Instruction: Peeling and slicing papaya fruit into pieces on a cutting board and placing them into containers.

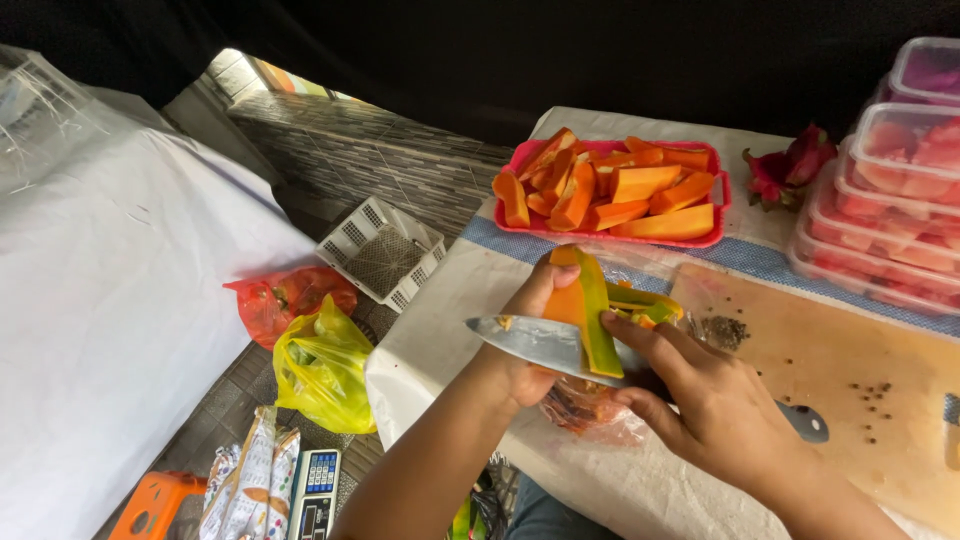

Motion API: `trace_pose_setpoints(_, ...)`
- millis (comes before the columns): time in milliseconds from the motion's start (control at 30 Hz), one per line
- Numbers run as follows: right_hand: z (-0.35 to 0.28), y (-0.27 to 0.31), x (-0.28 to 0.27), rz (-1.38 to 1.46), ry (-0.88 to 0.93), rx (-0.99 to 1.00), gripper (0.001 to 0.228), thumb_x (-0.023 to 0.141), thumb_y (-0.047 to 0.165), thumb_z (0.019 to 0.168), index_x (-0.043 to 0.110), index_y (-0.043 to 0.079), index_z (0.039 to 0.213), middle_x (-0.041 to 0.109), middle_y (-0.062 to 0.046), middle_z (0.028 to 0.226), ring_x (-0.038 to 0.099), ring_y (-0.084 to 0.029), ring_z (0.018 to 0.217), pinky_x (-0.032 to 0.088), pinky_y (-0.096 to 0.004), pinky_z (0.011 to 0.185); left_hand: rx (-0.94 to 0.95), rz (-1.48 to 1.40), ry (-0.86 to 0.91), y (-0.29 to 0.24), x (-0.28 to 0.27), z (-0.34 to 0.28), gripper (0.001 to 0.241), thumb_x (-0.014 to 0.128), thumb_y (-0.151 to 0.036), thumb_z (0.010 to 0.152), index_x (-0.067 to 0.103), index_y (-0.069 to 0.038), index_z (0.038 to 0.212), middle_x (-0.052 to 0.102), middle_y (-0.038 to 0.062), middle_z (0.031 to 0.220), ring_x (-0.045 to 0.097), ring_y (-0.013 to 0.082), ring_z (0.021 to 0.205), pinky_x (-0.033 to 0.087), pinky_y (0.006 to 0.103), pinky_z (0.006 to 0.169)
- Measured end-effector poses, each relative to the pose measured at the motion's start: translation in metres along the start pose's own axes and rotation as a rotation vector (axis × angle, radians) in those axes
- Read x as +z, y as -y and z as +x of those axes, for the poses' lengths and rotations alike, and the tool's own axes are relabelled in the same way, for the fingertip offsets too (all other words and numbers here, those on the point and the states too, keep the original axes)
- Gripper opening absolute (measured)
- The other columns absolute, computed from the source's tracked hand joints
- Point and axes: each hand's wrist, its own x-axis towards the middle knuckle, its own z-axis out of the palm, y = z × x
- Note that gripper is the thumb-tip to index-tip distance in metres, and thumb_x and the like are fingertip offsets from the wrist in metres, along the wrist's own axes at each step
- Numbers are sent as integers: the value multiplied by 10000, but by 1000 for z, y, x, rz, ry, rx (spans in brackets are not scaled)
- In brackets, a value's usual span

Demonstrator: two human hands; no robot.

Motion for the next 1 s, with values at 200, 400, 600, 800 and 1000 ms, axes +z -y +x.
trace_pose_setpoints(200,5,0,-7,24,36,48,645,574,467,917,425,278,1515,688,18,1170,735,-240,937,607,-455,625,20,13,56,9,-10,7,515,635,-444,841,550,-169,1268,649,108,1046,661,293,901,580,481,716)
trace_pose_setpoints(400,8,-4,-10,89,41,110,556,595,396,913,472,311,1448,749,71,1124,750,-213,828,587,-415,621,58,14,97,22,-18,17,356,677,-362,880,602,-167,1168,663,57,967,626,194,817,497,344,731)
trace_pose_setpoints(600,15,2,-21,159,244,335,682,508,488,918,322,383,1566,662,-46,673,669,-290,564,498,-382,600,59,-38,98,22,-14,10,395,720,-394,868,648,-210,1210,710,86,1021,677,243,851,545,386,700)
trace_pose_setpoints(800,13,-3,-25,272,205,347,643,523,449,924,374,374,1545,737,33,769,697,-215,577,546,-343,644,-10,-160,403,15,-24,9,443,578,-464,1005,668,-81,1208,725,126,994,690,245,834,555,369,706)
trace_pose_setpoints(1000,14,-4,-29,365,211,363,667,540,440,908,389,366,1552,796,51,841,729,-178,618,581,-328,657,60,23,543,19,-42,11,393,678,-55,778,620,11,1162,691,158,1044,663,298,936,554,412,804)
